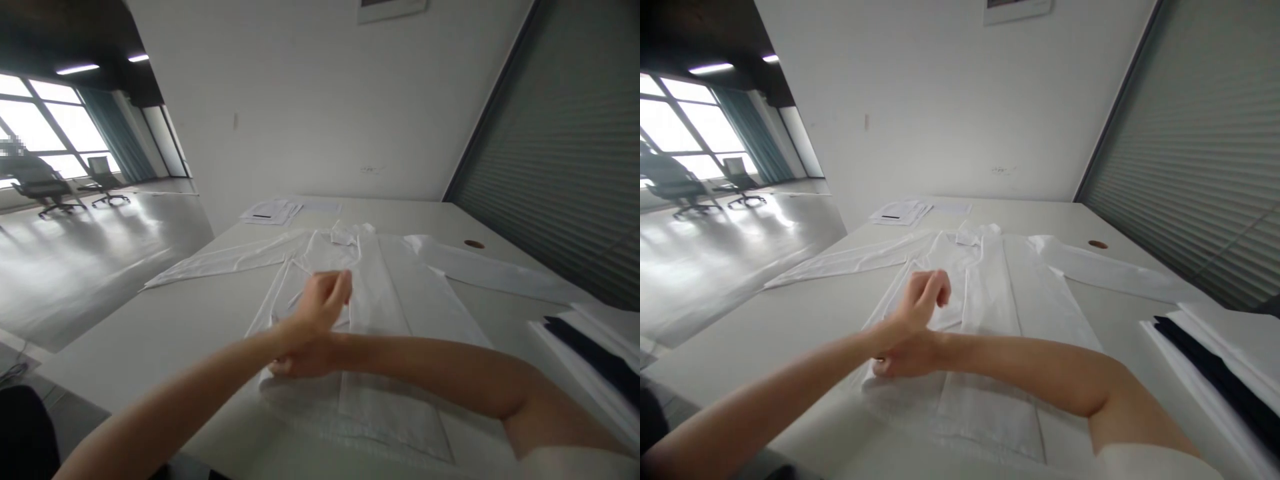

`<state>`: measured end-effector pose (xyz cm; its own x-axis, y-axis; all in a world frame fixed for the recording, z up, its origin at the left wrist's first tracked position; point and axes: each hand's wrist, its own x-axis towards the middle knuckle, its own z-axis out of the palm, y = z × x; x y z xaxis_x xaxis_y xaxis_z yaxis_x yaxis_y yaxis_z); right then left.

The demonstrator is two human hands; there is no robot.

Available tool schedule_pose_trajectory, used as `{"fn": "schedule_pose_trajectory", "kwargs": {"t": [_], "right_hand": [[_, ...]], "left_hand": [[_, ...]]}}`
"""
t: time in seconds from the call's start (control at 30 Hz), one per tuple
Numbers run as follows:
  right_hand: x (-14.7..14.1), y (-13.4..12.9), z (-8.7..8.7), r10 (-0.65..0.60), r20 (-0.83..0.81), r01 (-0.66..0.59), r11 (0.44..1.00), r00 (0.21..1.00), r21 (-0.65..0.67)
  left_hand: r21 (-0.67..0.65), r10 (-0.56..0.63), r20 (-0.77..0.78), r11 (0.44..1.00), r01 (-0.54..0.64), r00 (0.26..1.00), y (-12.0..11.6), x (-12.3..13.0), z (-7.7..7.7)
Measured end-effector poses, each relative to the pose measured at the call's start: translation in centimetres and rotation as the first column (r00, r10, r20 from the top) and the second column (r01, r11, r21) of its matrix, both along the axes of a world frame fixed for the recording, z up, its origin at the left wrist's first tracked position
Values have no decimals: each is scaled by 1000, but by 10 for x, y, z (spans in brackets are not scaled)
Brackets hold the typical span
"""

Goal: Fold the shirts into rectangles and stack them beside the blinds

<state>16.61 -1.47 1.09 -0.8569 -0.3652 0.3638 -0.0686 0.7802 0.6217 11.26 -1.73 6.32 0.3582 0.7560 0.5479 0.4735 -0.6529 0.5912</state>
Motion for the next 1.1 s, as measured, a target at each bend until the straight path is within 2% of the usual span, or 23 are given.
{"fn": "schedule_pose_trajectory", "kwargs": {"t": [0.03, 0.07, 0.17, 0.27, 0.33, 0.43, 0.67, 0.9, 1.1], "right_hand": [[5, -2, 1, -1, 23, 2, 999, 1000, -39], [11, -4, 2, 4, 60, 2, 995, 998, -100], [28, -8, 3, -7, 112, 35, 968, 994, -247], [47, -11, 1, -59, 72, 79, 948, 996, -308], [58, -15, -1, -105, 55, 117, 932, 993, -342], [74, -22, 0, -169, 57, 178, 906, 984, -385], [95, -41, 2, -280, 30, 263, 851, 959, -454], [107, -57, 4, -378, 31, 340, 790, 925, -510], [122, -65, 13, -458, 28, 401, 746, 889, -531]], "left_hand": [[-105, 160, -110, 980, -171, 981, 28, -10, 0], [-197, 268, -264, 925, -324, 927, 56, -20, -4], [-248, 346, -402, 850, -465, 848, 126, -53, -27], [-253, 408, -479, 784, -567, 777, 166, -81, -53], [-262, 429, -510, 748, -610, 746, 183, -92, -65], [-295, 421, -534, 719, -629, 733, 207, -93, -72], [-402, 328, -540, 709, -580, 775, 261, -69, -59], [-505, 291, -569, 615, -606, 769, 288, -53, -58], [-524, 310, -570, 577, -627, 761, 308, -44, -65]]}}
